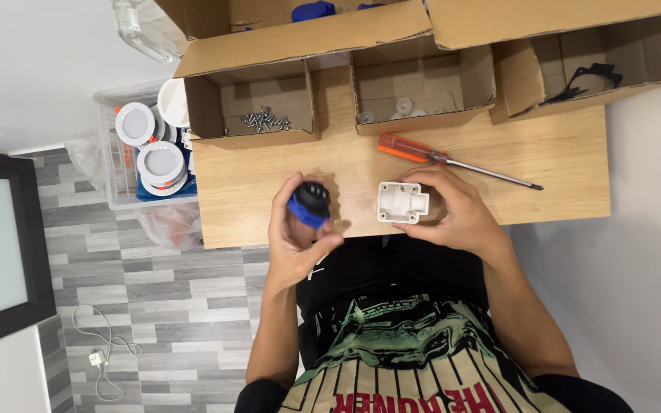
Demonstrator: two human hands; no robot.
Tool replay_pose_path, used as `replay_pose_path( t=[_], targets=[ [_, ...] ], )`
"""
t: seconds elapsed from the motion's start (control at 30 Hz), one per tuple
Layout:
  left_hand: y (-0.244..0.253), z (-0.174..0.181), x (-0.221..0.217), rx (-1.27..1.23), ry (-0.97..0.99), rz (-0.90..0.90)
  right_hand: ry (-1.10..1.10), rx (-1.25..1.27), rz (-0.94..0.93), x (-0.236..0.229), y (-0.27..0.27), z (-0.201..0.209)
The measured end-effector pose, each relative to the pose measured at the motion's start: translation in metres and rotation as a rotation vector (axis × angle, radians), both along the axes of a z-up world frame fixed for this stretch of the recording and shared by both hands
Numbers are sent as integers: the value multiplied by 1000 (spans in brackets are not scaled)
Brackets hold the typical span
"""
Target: The person assembles a small blue electrical component using a screwdriver and screws from a cardboard box. They tighten screws into the blue part, attach a white plastic housing, and handle additional small parts from the box.
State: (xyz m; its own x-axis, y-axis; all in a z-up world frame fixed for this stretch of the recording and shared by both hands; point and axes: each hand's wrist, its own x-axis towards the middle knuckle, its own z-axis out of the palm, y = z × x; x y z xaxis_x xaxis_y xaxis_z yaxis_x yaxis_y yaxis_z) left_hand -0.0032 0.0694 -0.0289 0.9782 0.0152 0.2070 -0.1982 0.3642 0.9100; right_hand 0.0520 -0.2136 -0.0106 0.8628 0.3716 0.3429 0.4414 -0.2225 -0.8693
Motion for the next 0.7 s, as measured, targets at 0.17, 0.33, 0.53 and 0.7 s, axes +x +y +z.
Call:
replay_pose_path(
  t=[0.17,0.33,0.53,0.7],
  targets=[
    [-7,14,-3,39,-19,-95,-3,-13,8,1,-1,-3],
    [-17,47,11,498,-194,-62,1,-26,3,1,-1,1],
    [-36,51,24,635,-200,-100,12,-32,-4,-1,-5,-4],
    [-47,59,35,731,-273,-153,15,-31,0,1,-5,-4]
  ],
)
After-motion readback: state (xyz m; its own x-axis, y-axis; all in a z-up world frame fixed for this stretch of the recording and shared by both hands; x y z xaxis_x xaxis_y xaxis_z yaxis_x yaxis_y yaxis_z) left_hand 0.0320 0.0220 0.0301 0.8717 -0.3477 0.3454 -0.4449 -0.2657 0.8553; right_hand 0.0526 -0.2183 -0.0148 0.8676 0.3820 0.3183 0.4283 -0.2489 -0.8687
